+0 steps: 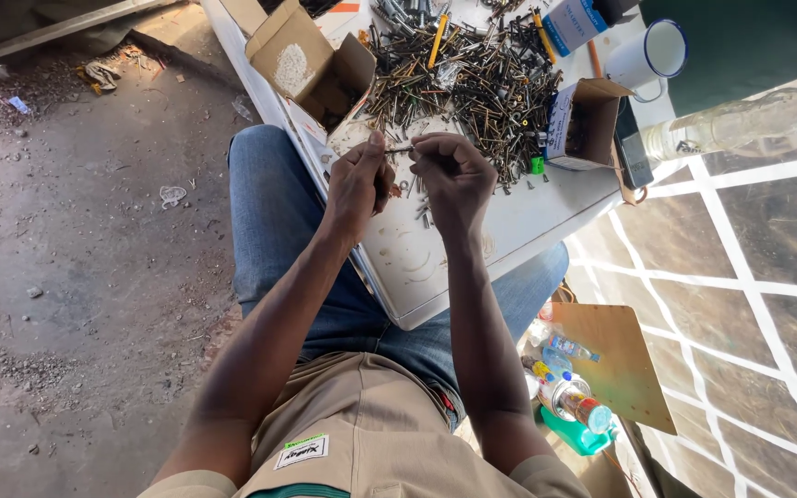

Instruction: Sorting and inspecting small metal upholstery tacks from a large pile on a board

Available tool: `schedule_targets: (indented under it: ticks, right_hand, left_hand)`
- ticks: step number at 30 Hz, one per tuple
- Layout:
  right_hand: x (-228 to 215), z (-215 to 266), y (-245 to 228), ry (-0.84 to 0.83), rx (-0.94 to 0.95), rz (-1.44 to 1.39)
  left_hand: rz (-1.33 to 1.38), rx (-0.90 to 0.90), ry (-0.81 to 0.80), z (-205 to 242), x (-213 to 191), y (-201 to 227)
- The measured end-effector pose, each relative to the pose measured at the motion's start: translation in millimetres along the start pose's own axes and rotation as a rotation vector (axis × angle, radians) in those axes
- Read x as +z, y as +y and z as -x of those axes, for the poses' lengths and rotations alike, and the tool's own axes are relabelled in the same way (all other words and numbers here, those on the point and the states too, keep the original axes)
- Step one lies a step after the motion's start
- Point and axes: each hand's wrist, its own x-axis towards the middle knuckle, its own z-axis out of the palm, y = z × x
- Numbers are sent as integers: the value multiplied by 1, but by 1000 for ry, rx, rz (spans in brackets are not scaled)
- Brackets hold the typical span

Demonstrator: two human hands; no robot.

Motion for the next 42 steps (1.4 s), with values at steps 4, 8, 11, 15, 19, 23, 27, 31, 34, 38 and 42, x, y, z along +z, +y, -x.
schedule_targets:
  ticks: [4, 8, 11, 15, 19, 23, 27, 31, 34, 38, 42]
  right_hand:
    - [-8, 0, 10, 91, 23, 13]
    - [-17, 2, 38, 102, 43, 74]
    - [-17, 1, 47, 111, 20, 205]
    - [-11, 3, 27, 112, 49, 80]
    - [-8, 4, 4, 75, 16, 17]
    - [-3, 8, -16, 20, 20, -30]
    - [0, 8, -17, -18, -22, -18]
    - [-1, 10, -12, 26, -21, -10]
    - [-8, 6, -3, 71, -20, -23]
    - [-10, 5, 24, 62, -37, 70]
    - [-5, 6, 36, 96, 17, 201]
  left_hand:
    - [100, -1, -2, 1, -10, -1]
    - [152, 6, -38, 3, -11, 3]
    - [182, 39, -47, 5, -8, 10]
    - [152, 43, -23, 9, -8, 13]
    - [114, 38, 38, 7, -4, 10]
    - [73, 46, 39, 6, 2, 11]
    - [81, 15, 6, 4, 1, 8]
    - [54, -11, -4, 0, -5, -2]
    - [113, -30, -7, 4, -4, 10]
    - [197, -74, 1, 8, -7, 18]
    - [270, -28, -58, 10, -10, 22]
